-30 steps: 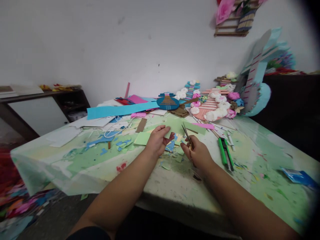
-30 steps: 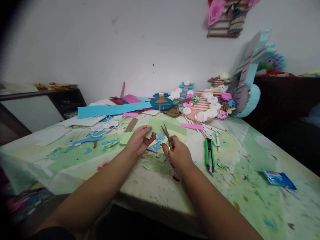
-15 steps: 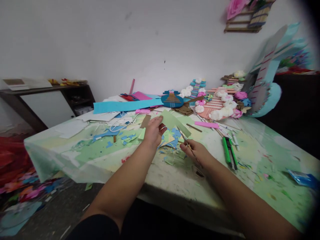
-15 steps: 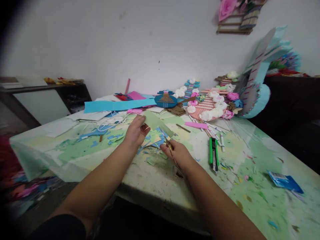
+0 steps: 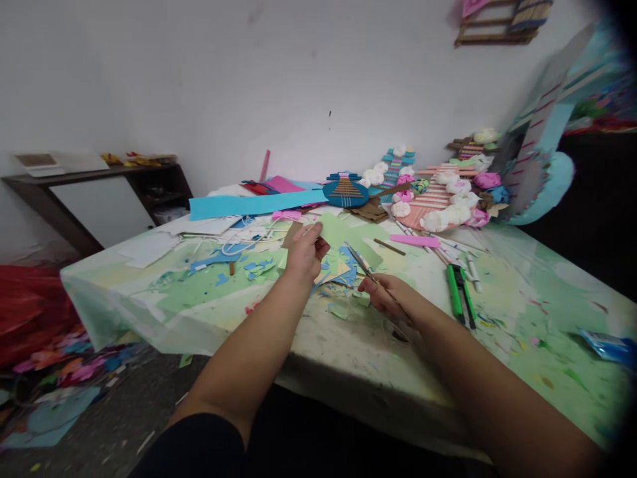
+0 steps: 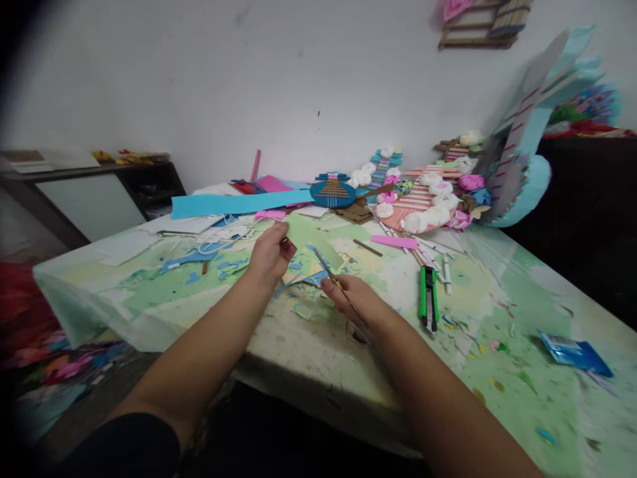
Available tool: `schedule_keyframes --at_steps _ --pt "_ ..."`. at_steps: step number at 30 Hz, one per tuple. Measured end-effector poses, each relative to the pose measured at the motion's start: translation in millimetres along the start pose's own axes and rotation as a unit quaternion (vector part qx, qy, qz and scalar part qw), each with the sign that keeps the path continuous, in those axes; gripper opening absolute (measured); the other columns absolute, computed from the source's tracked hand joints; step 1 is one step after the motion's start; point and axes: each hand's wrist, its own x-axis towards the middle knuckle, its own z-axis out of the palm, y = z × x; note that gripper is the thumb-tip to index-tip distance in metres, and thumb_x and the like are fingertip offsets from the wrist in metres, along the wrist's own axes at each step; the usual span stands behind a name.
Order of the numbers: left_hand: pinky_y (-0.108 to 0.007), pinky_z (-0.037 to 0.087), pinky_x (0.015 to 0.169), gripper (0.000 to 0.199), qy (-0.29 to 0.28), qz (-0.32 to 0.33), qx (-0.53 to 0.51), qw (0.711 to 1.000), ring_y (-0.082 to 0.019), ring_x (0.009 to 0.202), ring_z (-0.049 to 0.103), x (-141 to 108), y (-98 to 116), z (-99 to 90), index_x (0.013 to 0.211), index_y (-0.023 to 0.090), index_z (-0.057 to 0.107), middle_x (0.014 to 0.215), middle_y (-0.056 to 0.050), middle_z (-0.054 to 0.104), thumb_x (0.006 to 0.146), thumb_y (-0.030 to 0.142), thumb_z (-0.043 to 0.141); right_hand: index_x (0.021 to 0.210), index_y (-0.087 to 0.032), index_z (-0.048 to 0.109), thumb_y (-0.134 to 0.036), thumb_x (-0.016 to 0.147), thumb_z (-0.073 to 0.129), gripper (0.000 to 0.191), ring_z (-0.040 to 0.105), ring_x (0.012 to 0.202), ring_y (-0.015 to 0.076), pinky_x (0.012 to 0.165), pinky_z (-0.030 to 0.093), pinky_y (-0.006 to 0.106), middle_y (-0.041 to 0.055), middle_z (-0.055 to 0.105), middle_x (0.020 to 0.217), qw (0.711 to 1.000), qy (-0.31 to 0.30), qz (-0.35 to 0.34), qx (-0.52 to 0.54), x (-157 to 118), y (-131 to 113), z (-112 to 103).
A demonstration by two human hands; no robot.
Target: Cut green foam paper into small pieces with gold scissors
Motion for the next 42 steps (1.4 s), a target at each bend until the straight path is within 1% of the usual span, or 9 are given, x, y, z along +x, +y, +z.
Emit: schedule_keyframes --at_steps 3,5,14,17,21,28,31,37,42 --pt "-0.015 0.035 0.039 0.029 -0.002 -0.001 0.023 1.0 -0.002 0.037 0.041 -2 1 1.9 0.069 0.017 0.05 0.046 0.008 0.042 0.049 0.033 0.065 0.082 -0.018 0.052 -0.058 0.071 0.029 0.048 0.033 0.037 0.0065 0.036 0.025 0.019 -0.0052 0.039 0.046 0.998 -0.053 0.005 0.032 -3 -4 0" --pt "-0.015 0.035 0.039 0.03 -0.004 -0.003 0.034 0.999 -0.002 0.037 0.04 -3 2 3.5 0.069 0.017 0.05 0.045 0.008 0.042 0.049 0.033 0.065 0.084 -0.017 0.051 -0.058 0.072 0.029 0.048 0.033 0.037 0.0062 0.036 0.025 0.019 -0.0049 0.041 0.047 0.997 -0.063 0.005 0.033 -4 -7 -1" --pt "-0.015 0.035 0.038 0.026 -0.009 -0.018 0.048 0.999 -0.003 0.037 0.039 -4 5 3.7 0.066 0.017 0.048 0.042 0.008 0.039 0.051 0.03 0.064 0.076 -0.017 0.052 -0.057 0.072 0.029 0.046 0.037 0.039 0.007 0.038 0.027 0.02 -0.0026 0.047 0.05 1.0 -0.005 0.011 0.017 -2 -3 3" --pt "-0.014 0.035 0.038 0.026 -0.013 -0.01 0.038 0.999 -0.003 0.037 0.039 -3 6 2.9 0.064 0.016 0.047 0.042 0.008 0.039 0.051 0.03 0.064 0.064 -0.017 0.049 -0.057 0.071 0.03 0.045 0.035 0.037 0.0066 0.037 0.026 0.02 -0.002 0.047 0.048 1.0 0.015 0.015 -0.002 1 0 2" --pt "-0.015 0.035 0.038 0.029 -0.018 -0.026 0.051 0.998 -0.003 0.037 0.04 -5 4 3.2 0.068 0.017 0.047 0.043 0.008 0.039 0.05 0.03 0.065 0.053 -0.018 0.042 -0.056 0.07 0.034 0.043 0.034 0.038 0.0071 0.038 0.026 0.021 -0.0031 0.039 0.042 1.0 0.007 -0.004 -0.012 4 -3 -1" --pt "-0.016 0.037 0.039 0.032 -0.03 -0.047 0.062 0.997 -0.004 0.038 0.042 -7 3 3.4 0.073 0.018 0.048 0.047 0.008 0.042 0.05 0.033 0.065 0.058 -0.017 0.044 -0.053 0.068 0.04 0.038 0.037 0.044 0.0078 0.043 0.028 0.021 -0.0022 0.044 0.048 0.999 0.011 -0.026 -0.032 4 -8 -3" --pt "-0.018 0.04 0.044 0.032 -0.055 -0.056 0.049 0.996 -0.004 0.041 0.045 -9 3 3.8 0.075 0.018 0.048 0.05 0.007 0.046 0.052 0.032 0.065 0.063 -0.017 0.048 -0.054 0.064 0.044 0.037 0.04 0.048 0.0095 0.045 0.029 0.022 -0.0011 0.047 0.052 0.999 0.021 -0.004 -0.046 6 -6 -4" --pt "-0.024 0.045 0.057 0.026 -0.177 -0.103 -0.026 0.979 -0.007 0.056 0.054 -17 3 5.7 0.078 0.018 0.048 0.066 0.004 0.056 0.057 0.022 0.063 0.06 -0.017 0.048 -0.051 0.065 0.042 0.036 0.041 0.048 0.0104 0.047 0.03 0.023 -0.0001 0.048 0.052 0.993 0.061 0.019 -0.101 9 -7 -6" --pt "-0.031 0.045 0.067 0.025 -0.191 -0.151 -0.073 0.967 -0.007 0.058 0.055 -23 2 8.0 0.075 0.018 0.047 0.068 0.005 0.056 0.056 0.014 0.063 0.07 -0.016 0.051 -0.052 0.064 0.044 0.037 0.045 0.051 0.0122 0.048 0.032 0.023 0.0015 0.052 0.056 0.992 0.088 0.031 -0.083 8 -8 -6"
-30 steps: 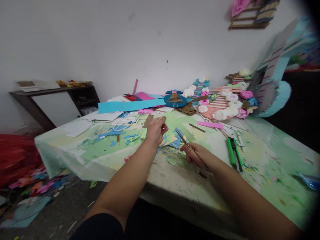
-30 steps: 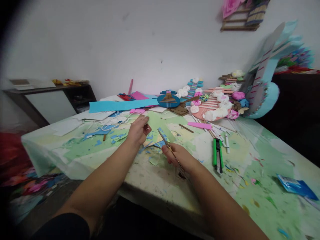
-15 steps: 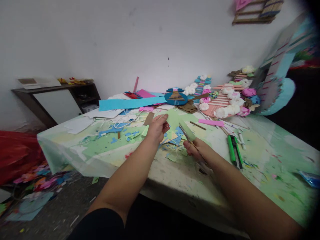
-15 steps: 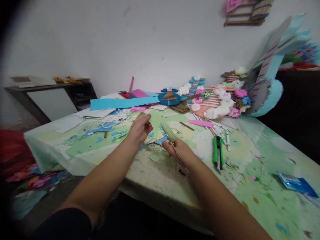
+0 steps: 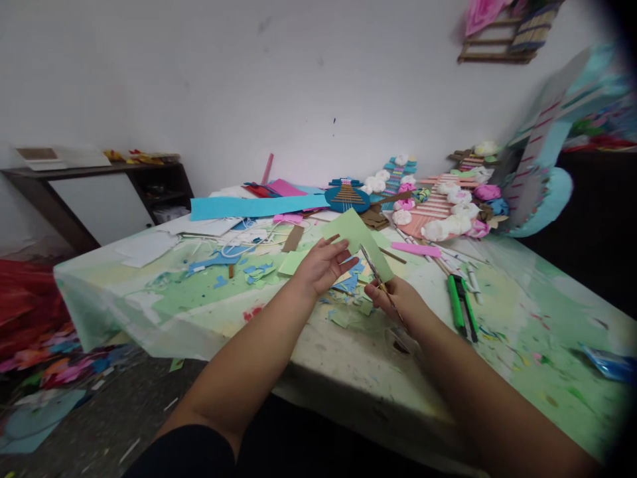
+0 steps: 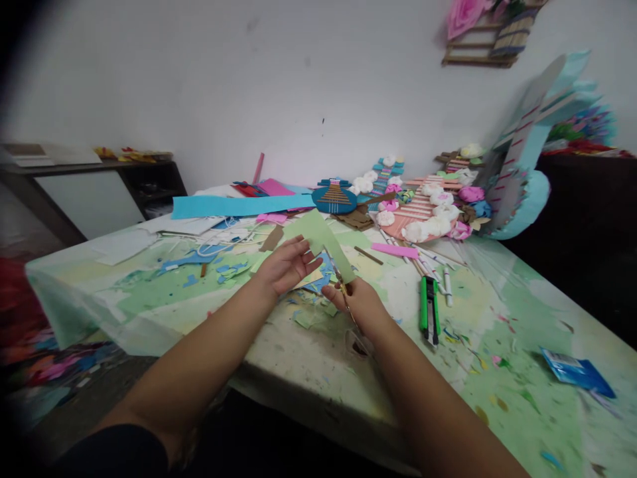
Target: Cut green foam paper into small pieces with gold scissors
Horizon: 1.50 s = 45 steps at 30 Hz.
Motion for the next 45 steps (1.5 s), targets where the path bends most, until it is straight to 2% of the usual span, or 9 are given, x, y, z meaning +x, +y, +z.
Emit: schedule_keyframes --at_steps 3,7,12,16,21,28,34,45 --pt "-0.027 0.045 0.058 0.028 0.039 -0.009 0.023 0.999 -0.01 0.061 0.056 0 -3 1.3 0.074 0.019 0.047 0.068 0.004 0.056 0.053 0.016 0.065 0.073 -0.016 0.052 -0.052 0.064 0.045 0.038 0.045 0.052 0.0119 0.048 0.032 0.023 0.0012 0.052 0.057 0.999 -0.007 -0.02 0.026 -1 0 0" --pt "-0.02 0.041 0.05 0.026 0.087 0.038 0.101 0.99 -0.008 0.053 0.054 2 -7 2.2 0.069 0.016 0.048 0.06 0.004 0.053 0.051 0.021 0.067 0.069 -0.016 0.051 -0.051 0.065 0.044 0.036 0.043 0.048 0.0104 0.047 0.031 0.023 -0.0001 0.05 0.054 0.999 -0.008 -0.033 0.029 -3 -2 0" --pt "-0.018 0.04 0.049 0.025 0.085 0.082 0.141 0.983 -0.005 0.046 0.049 0 -7 3.9 0.06 0.015 0.048 0.05 0.006 0.047 0.05 0.028 0.066 0.063 -0.016 0.049 -0.051 0.068 0.04 0.037 0.038 0.043 0.008 0.043 0.028 0.022 -0.0008 0.047 0.05 0.998 -0.027 -0.004 0.06 -4 -4 0" --pt "-0.018 0.039 0.05 0.024 0.077 0.08 0.155 0.982 -0.004 0.045 0.047 -2 -6 5.3 0.057 0.014 0.048 0.048 0.006 0.046 0.05 0.029 0.066 0.07 -0.016 0.051 -0.05 0.066 0.044 0.035 0.04 0.045 0.0086 0.043 0.029 0.022 0.0002 0.051 0.055 0.998 -0.02 -0.018 0.057 -2 2 1" --pt "-0.018 0.038 0.049 0.023 0.064 0.073 0.169 0.981 -0.004 0.045 0.046 -3 -6 6.1 0.055 0.014 0.048 0.048 0.006 0.045 0.051 0.028 0.065 0.079 -0.015 0.051 -0.048 0.059 0.054 0.038 0.046 0.052 0.0116 0.047 0.033 0.022 0.002 0.055 0.059 0.997 0.022 -0.007 0.08 1 6 2" --pt "-0.017 0.038 0.047 0.023 0.068 0.069 0.171 0.981 -0.004 0.044 0.044 -3 -6 6.4 0.055 0.014 0.047 0.047 0.006 0.042 0.052 0.027 0.065 0.077 -0.016 0.047 -0.049 0.057 0.055 0.039 0.042 0.051 0.0096 0.047 0.032 0.021 -0.0015 0.049 0.059 0.994 0.012 -0.033 0.106 0 2 -1" --pt "-0.017 0.037 0.047 0.024 0.051 0.065 0.165 0.983 -0.004 0.045 0.043 -4 -7 6.3 0.054 0.014 0.046 0.047 0.006 0.041 0.052 0.029 0.065 0.078 -0.016 0.047 -0.054 0.056 0.054 0.045 0.045 0.055 0.0114 0.048 0.034 0.022 0.0002 0.051 0.062 0.997 0.042 -0.004 0.063 0 7 -1" --pt "-0.016 0.037 0.046 0.023 0.063 0.07 0.158 0.983 -0.003 0.044 0.04 -4 -7 7.1 0.054 0.015 0.045 0.046 0.006 0.04 0.052 0.028 0.064 0.076 -0.016 0.048 -0.057 0.054 0.052 0.047 0.045 0.054 0.0123 0.048 0.033 0.024 0.0013 0.051 0.061 0.997 0.071 0.01 -0.016 -4 0 -5"
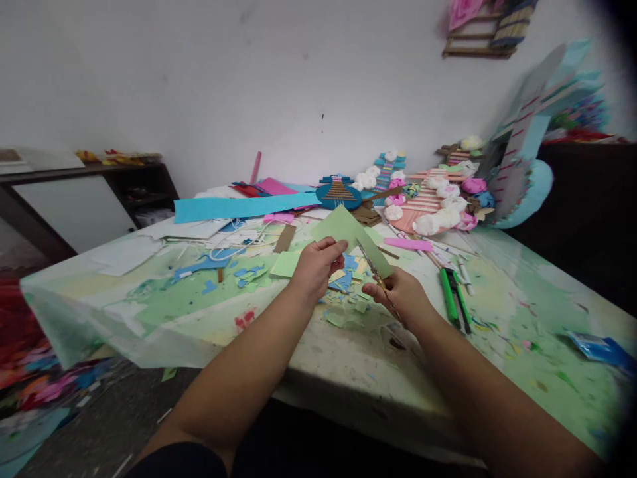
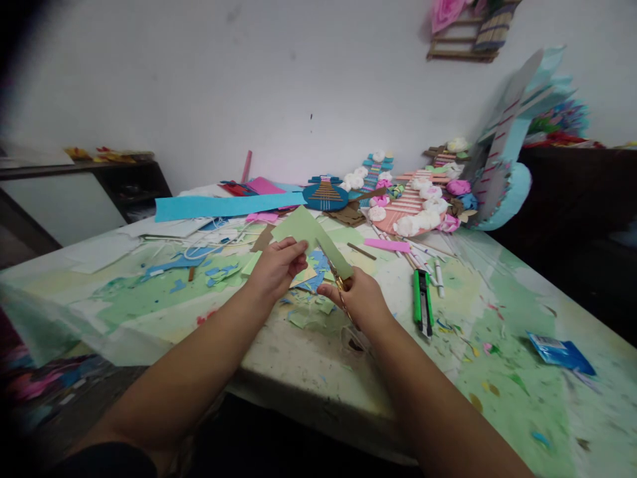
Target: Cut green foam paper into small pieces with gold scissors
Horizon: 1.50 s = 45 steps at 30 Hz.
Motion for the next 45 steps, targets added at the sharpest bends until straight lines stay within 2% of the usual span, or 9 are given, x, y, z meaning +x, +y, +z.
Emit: schedule_keyframes --at_steps 12,27,37,45 --pt "-0.016 0.035 0.045 0.022 -0.003 0.002 0.006 1.0 -0.003 0.042 0.039 -1.5 2.6 0.3 0.054 0.015 0.045 0.045 0.006 0.039 0.054 0.027 0.063 0.079 -0.016 0.048 -0.058 0.053 0.053 0.05 0.045 0.056 0.0132 0.048 0.032 0.024 0.0018 0.052 0.063 0.999 0.028 -0.022 -0.028 -0.1 4.7 1.2" --pt "-0.016 0.032 0.044 0.023 -0.022 0.007 0.009 1.0 -0.002 0.043 0.036 -2.7 4.0 -0.3 0.052 0.015 0.043 0.047 0.005 0.038 0.054 0.027 0.062 0.082 -0.015 0.049 -0.058 0.052 0.054 0.053 0.045 0.058 0.0138 0.048 0.031 0.023 0.0026 0.052 0.065 1.0 0.02 -0.014 -0.019 -1.7 1.3 -0.2" --pt "-0.015 0.031 0.043 0.023 -0.015 0.006 0.007 1.0 -0.002 0.042 0.035 -3.4 5.2 0.1 0.052 0.015 0.043 0.046 0.006 0.036 0.053 0.026 0.063 0.078 -0.017 0.049 -0.058 0.053 0.053 0.048 0.046 0.053 0.0132 0.047 0.032 0.023 0.001 0.053 0.06 0.999 0.023 -0.022 -0.009 -0.1 8.6 2.5" --pt "-0.016 0.031 0.043 0.023 -0.024 0.015 0.015 0.999 -0.002 0.041 0.035 -3.5 5.2 -1.7 0.052 0.015 0.043 0.045 0.006 0.037 0.054 0.026 0.063 0.075 -0.018 0.047 -0.058 0.051 0.054 0.047 0.047 0.053 0.0136 0.047 0.031 0.024 0.0006 0.052 0.057 0.999 0.017 -0.016 -0.039 -1.2 3.6 -2.0"
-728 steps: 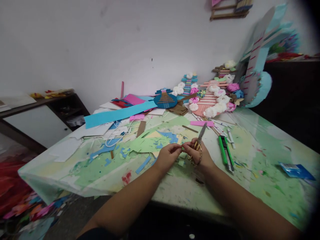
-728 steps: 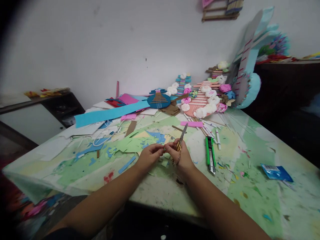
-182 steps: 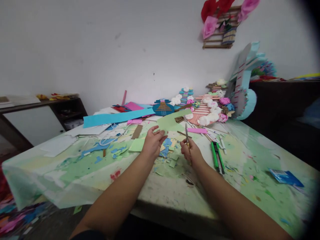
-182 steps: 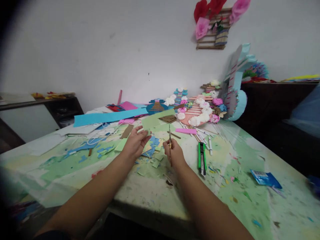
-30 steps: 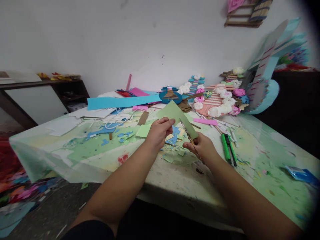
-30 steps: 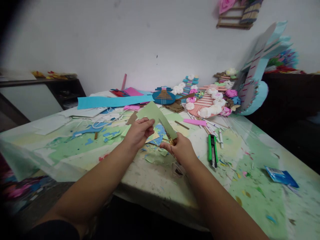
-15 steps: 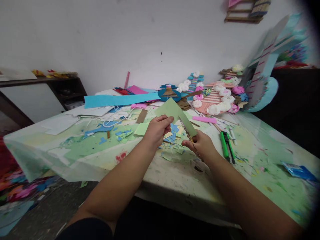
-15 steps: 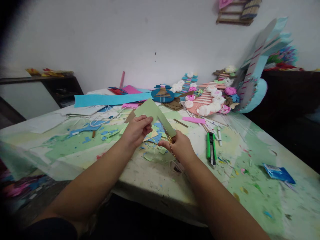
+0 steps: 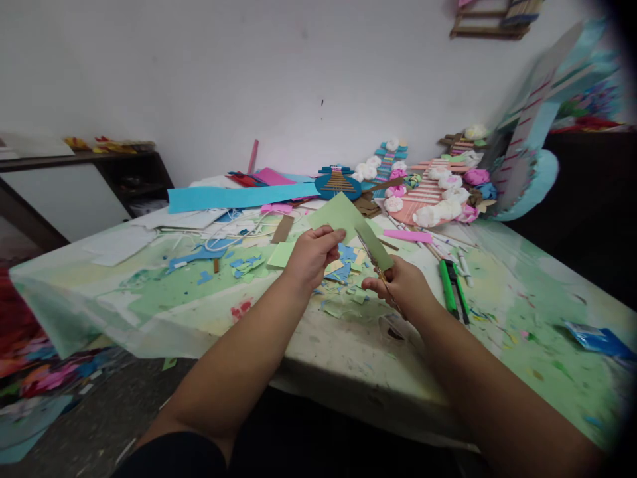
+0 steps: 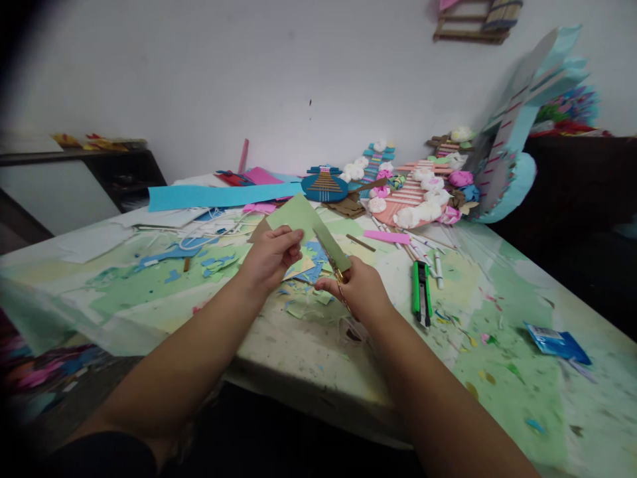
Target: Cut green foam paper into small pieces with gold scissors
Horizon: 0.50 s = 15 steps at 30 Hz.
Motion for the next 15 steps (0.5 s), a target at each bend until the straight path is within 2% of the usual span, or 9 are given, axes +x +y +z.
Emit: schedule_keyframes --at_steps 6,15 --pt "-0.015 0.031 0.043 0.023 0.001 -0.003 -0.001 1.0 -0.002 0.042 0.035 -0.3 1.1 0.7 0.051 0.015 0.043 0.046 0.006 0.037 0.053 0.026 0.063 0.076 -0.017 0.048 -0.059 0.054 0.05 0.047 0.044 0.053 0.0126 0.046 0.03 0.023 0.0006 0.051 0.059 1.0 0.0 -0.023 -0.007 -0.3 -2.6 -2.5" --pt "-0.016 0.032 0.044 0.023 -0.019 -0.001 -0.001 1.0 -0.003 0.042 0.036 -1.8 -0.5 1.7 0.053 0.015 0.042 0.045 0.006 0.037 0.055 0.026 0.062 0.08 -0.017 0.045 -0.06 0.056 0.048 0.05 0.046 0.054 0.0132 0.047 0.031 0.022 0.0017 0.053 0.062 1.0 0.003 -0.019 -0.012 -2.5 -5.2 -3.7"
